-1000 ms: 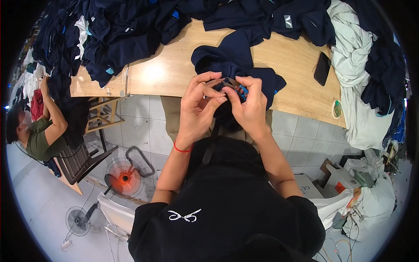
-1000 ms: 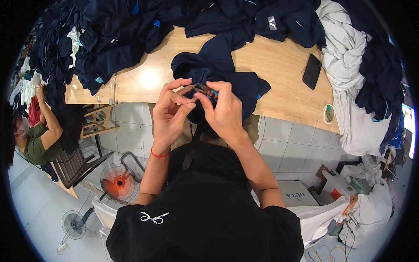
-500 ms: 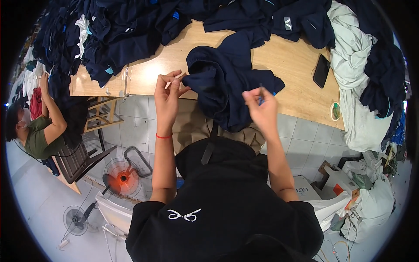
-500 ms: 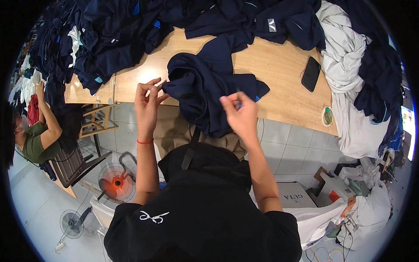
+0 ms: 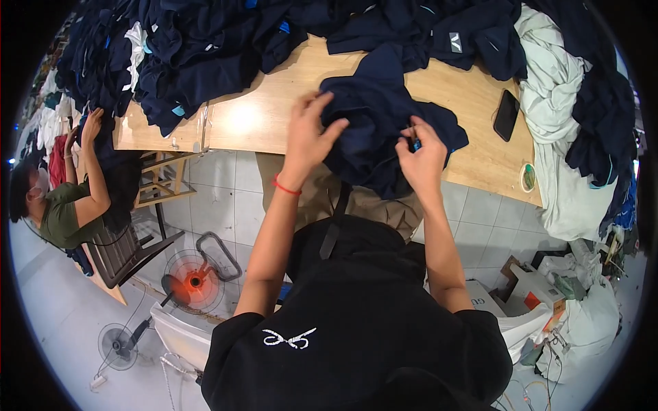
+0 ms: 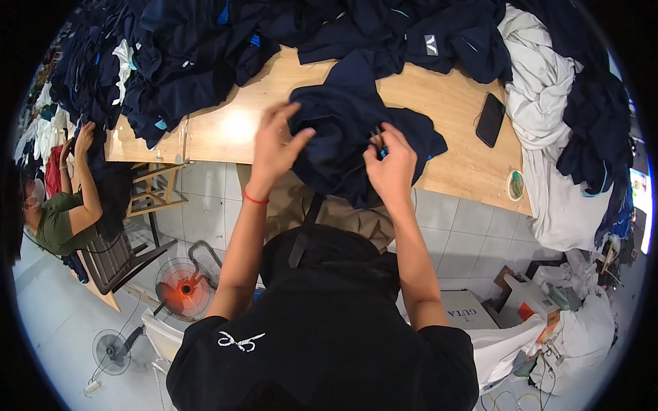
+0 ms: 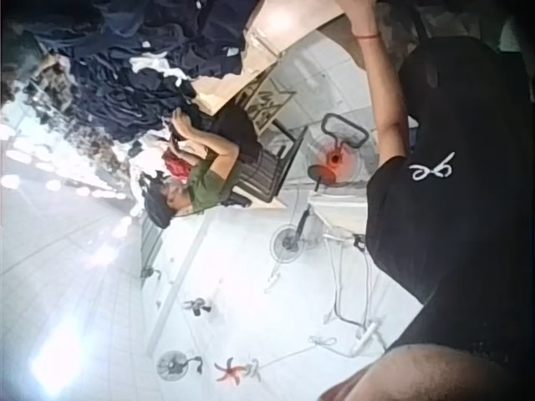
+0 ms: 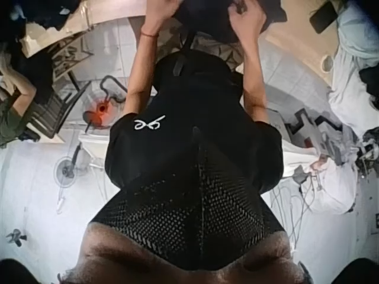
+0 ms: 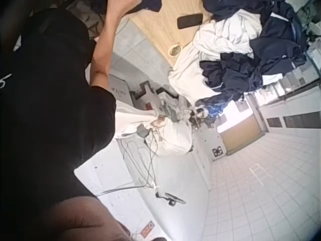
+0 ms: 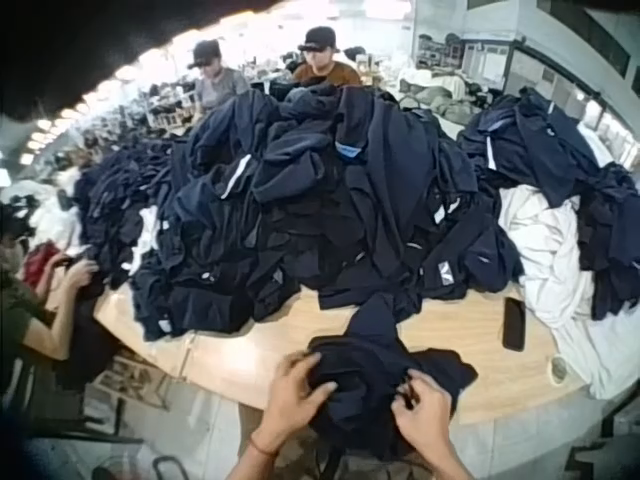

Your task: Trimming loose threads from blue athletic pants using small scissors.

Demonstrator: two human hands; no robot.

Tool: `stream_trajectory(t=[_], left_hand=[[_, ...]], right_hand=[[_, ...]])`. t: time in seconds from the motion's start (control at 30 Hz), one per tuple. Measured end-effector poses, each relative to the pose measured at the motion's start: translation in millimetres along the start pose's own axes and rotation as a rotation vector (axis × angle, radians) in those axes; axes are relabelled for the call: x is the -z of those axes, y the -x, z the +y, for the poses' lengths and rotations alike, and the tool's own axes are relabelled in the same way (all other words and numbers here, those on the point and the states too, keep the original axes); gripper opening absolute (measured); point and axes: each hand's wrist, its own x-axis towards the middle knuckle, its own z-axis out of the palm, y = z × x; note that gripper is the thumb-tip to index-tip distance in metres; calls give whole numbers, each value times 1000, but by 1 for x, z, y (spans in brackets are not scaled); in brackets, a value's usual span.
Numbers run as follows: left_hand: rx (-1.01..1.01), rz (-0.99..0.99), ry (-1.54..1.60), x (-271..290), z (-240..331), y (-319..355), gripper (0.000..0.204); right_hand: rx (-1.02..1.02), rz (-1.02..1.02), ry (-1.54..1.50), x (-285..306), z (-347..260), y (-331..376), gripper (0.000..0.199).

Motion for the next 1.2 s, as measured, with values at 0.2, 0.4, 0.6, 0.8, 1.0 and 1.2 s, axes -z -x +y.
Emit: stream_trajectory(t=[0.2,0.4,0.6,0.8,1.0,1.2], left_hand=[[-121,48,-309,-41,0,26,45],[-111,202,-125,-38,-8,35,41],[544,77,905,-3,17,15,25],[578,-144,1120,45,56,0,21],[565,35,1526,87,47,3,20],[617,172,1603,112,44,5,21]], right_hand=[[64,358,288,22,3,17,24],[-254,184,154,22,36,57,23],[-603,170,-549,53,13,27,10],[-703,-23,-1227,102,-28,0,17],[-592,15,-977,124,-44,-8,19],[-521,-48,-1061,139,-42,-14,22]])
